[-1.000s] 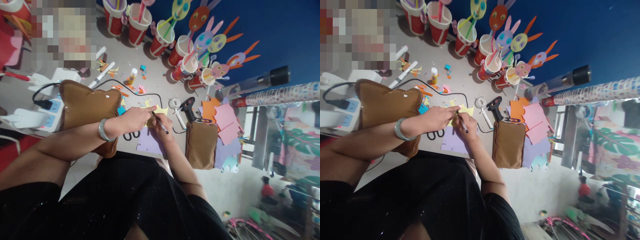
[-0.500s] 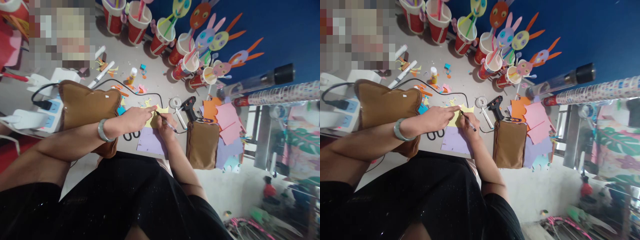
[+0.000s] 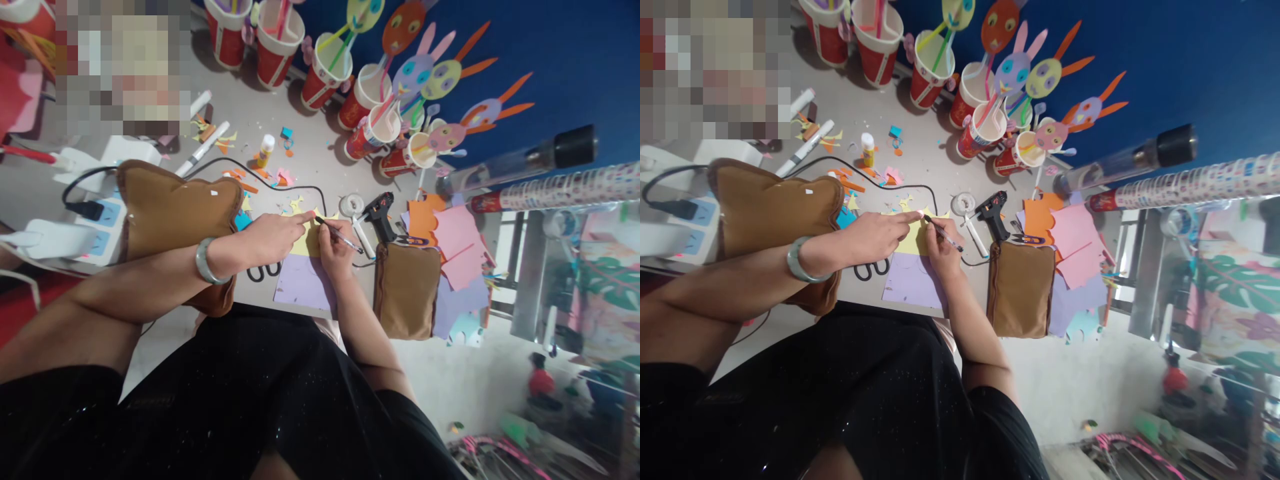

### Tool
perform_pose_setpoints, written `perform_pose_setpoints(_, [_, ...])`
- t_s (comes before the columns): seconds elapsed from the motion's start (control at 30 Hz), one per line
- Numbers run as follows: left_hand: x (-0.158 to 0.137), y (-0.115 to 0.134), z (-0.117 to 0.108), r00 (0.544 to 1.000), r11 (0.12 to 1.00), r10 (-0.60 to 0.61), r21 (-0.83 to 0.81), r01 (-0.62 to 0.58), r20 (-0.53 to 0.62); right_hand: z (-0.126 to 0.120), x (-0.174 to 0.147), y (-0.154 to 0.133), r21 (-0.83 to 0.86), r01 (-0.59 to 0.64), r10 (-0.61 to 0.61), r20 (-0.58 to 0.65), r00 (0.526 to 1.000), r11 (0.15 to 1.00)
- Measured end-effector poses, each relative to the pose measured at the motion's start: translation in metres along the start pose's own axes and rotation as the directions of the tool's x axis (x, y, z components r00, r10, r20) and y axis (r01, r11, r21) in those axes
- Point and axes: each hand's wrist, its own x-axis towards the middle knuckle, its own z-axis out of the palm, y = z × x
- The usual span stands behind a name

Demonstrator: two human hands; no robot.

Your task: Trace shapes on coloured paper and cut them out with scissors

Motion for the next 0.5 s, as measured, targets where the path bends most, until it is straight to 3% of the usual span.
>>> perform_pose_setpoints(0.5, [-0.0009,0.0001,-0.0004,1.000,1.000,0.000,-0.008,0.000,-0.007,-0.0020,-0.0053,-0.0015,-0.050,0.022,-0.022,0.007,1.000,0.998])
